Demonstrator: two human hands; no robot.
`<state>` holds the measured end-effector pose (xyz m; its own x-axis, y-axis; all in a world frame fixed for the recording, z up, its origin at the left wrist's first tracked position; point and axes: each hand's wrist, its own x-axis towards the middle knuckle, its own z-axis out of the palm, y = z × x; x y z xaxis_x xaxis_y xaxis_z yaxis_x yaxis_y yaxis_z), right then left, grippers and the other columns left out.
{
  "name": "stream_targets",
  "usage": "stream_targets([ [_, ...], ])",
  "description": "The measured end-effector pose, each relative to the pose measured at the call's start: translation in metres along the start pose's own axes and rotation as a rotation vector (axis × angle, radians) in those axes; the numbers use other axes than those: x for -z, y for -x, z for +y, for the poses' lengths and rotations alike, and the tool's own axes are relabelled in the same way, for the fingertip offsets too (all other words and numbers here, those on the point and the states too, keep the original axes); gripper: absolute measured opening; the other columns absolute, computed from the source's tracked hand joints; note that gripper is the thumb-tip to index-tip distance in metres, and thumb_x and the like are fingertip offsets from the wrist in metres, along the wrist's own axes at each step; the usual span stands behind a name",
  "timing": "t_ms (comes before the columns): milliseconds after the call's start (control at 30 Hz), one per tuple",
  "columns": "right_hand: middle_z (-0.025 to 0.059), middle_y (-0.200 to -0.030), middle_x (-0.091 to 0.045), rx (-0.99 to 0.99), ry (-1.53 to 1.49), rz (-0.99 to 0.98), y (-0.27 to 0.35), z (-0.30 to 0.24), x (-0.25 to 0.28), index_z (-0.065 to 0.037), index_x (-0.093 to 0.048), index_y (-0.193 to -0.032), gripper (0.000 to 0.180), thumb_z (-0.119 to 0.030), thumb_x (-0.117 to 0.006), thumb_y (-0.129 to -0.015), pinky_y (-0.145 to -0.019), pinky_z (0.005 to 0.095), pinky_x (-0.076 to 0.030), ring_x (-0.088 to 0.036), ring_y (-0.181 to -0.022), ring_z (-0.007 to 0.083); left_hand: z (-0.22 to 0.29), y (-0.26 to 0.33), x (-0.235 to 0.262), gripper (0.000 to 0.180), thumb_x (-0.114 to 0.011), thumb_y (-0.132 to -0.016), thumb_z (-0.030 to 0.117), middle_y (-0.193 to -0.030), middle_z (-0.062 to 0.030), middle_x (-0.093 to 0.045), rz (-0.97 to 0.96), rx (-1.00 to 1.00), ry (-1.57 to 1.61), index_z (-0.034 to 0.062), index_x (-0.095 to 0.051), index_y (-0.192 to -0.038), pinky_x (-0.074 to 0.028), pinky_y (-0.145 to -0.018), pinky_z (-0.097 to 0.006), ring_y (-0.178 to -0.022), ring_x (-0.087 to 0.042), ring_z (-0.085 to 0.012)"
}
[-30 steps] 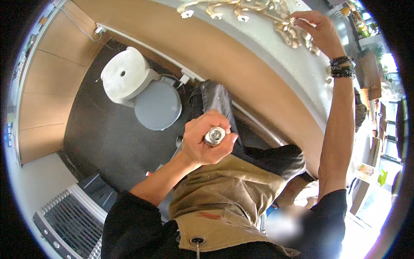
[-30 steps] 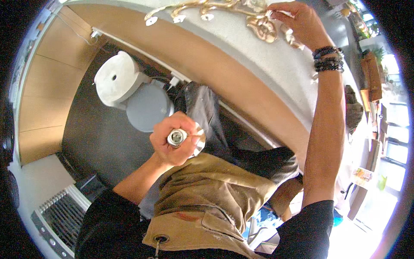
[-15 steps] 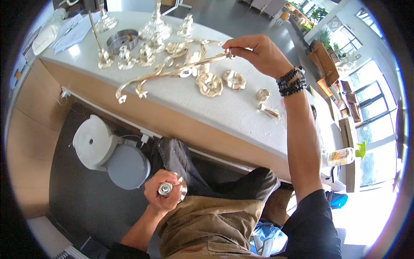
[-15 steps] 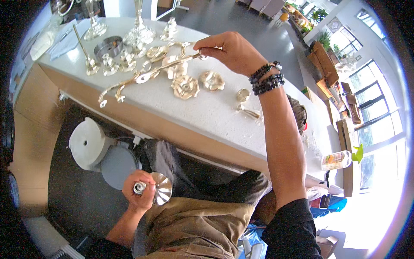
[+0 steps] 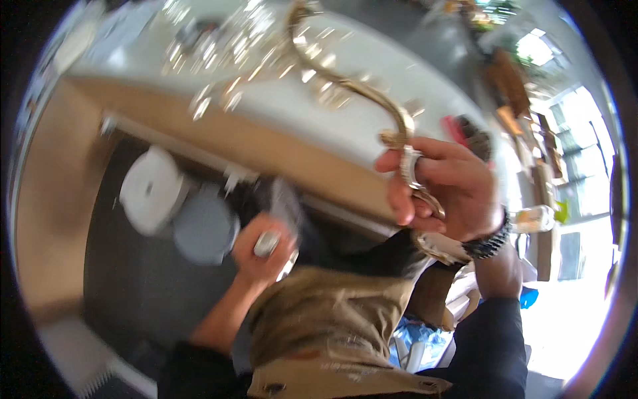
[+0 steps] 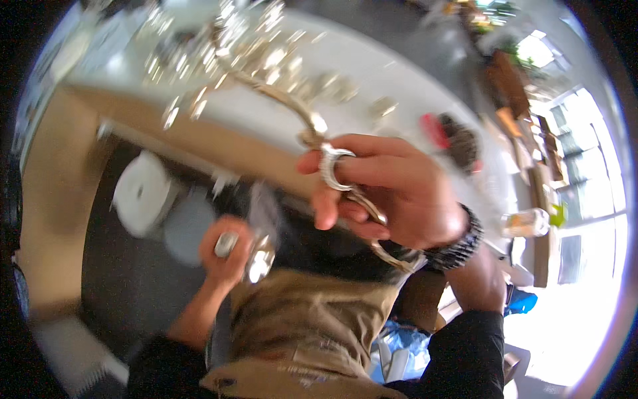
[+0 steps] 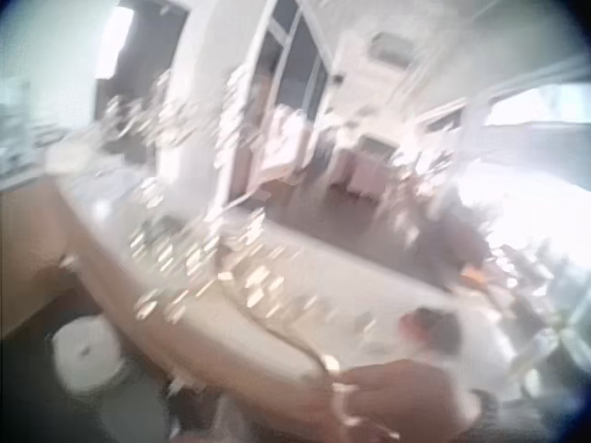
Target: The person assembles a chandelier by hand, starting with a central stem and attaching multiple curved arms. They pick up each arm from the counter, align it with the central hub, and secure it in place. The process continues with additional arms until the main structure is formed.
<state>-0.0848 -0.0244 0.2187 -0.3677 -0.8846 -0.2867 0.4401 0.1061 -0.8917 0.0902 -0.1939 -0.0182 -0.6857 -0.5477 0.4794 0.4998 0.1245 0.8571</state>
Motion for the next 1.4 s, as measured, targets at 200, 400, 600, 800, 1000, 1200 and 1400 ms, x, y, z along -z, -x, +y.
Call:
stream_targets([
  [200,0.0194,-0.107,-0.068,-0.067,0.196,-0.160,-0.002,0.076,-0.014,0.005,-0.053,-0.136,0.037,-0.008,-0.049,-0.103,-0.064,0.0273,-0.048,-0.060,-0.075,0.0161,0.016,0.007,-0.007,0.015,-0.076,-0.080,0.005,-0.071,0.0011,-0.062,-0.050,0.155,0.049,0.0043,-0.062,-0.087,-0.044,-0.056,-0.022,-0.064,-0.056,-0.0040],
  [400,0.0166,-0.107,-0.064,0.567,1.287,-0.239,-0.024,0.097,-0.038,0.001,-0.061,-0.127,0.044,-0.003,-0.071,-0.084,-0.083,0.0403,-0.049,-0.062,-0.094,0.0330,0.025,0.004,-0.015,0.023,-0.079,-0.082,0.012,-0.076,0.0040,-0.062,-0.111,0.197,0.186,0.0038,-0.063,-0.096,-0.043,-0.060,-0.020,-0.069,-0.052,-0.0014],
  [600,0.0132,-0.101,-0.060,0.574,1.327,-0.158,-0.035,0.102,-0.049,-0.010,-0.062,-0.126,0.052,-0.005,-0.074,-0.077,-0.076,0.0398,-0.049,-0.060,-0.089,0.0329,0.018,0.006,-0.014,0.039,-0.087,-0.078,0.029,-0.081,0.0019,-0.064,-0.131,0.254,0.111,0.0043,-0.064,-0.096,-0.046,-0.063,-0.021,-0.073,-0.056,-0.0037],
  [800,0.0117,-0.096,-0.058,0.444,1.241,-0.199,-0.039,0.101,-0.043,-0.016,-0.066,-0.125,0.054,0.000,-0.074,-0.074,-0.074,0.0382,-0.049,-0.059,-0.085,0.0312,0.016,0.008,-0.021,0.038,-0.089,-0.075,0.022,-0.091,-0.0025,-0.068,-0.093,0.228,0.169,0.0041,-0.066,-0.100,-0.049,-0.070,-0.024,-0.080,-0.061,-0.0074],
  [1000,0.0118,-0.093,-0.058,0.426,1.250,-0.228,-0.043,0.103,-0.039,-0.013,-0.067,-0.123,0.054,0.002,-0.074,-0.071,-0.072,0.0378,-0.048,-0.060,-0.083,0.0300,0.018,0.008,-0.019,0.035,-0.087,-0.078,0.019,-0.089,-0.0020,-0.070,-0.099,0.238,0.260,0.0034,-0.065,-0.101,-0.051,-0.072,-0.023,-0.081,-0.063,-0.0059],
  [1200,0.0128,-0.088,-0.061,0.480,1.224,-0.158,-0.045,0.109,-0.038,-0.004,-0.066,-0.112,0.044,0.002,-0.075,-0.070,-0.069,0.0374,-0.049,-0.061,-0.078,0.0294,0.021,0.009,-0.021,0.040,-0.087,-0.077,0.019,-0.091,-0.0032,-0.070,-0.028,0.296,0.146,0.0023,-0.064,-0.104,-0.054,-0.075,-0.023,-0.085,-0.065,-0.0065],
  [1400,0.0134,-0.085,-0.064,0.566,1.164,-0.081,-0.044,0.108,-0.045,-0.002,-0.064,-0.107,0.042,0.001,-0.078,-0.067,-0.066,0.0398,-0.050,-0.064,-0.076,0.0312,0.022,0.010,-0.020,0.041,-0.088,-0.075,0.017,-0.092,-0.0037,-0.070,-0.060,0.274,0.262,0.0004,-0.061,-0.101,-0.054,-0.074,-0.024,-0.085,-0.065,-0.0072],
])
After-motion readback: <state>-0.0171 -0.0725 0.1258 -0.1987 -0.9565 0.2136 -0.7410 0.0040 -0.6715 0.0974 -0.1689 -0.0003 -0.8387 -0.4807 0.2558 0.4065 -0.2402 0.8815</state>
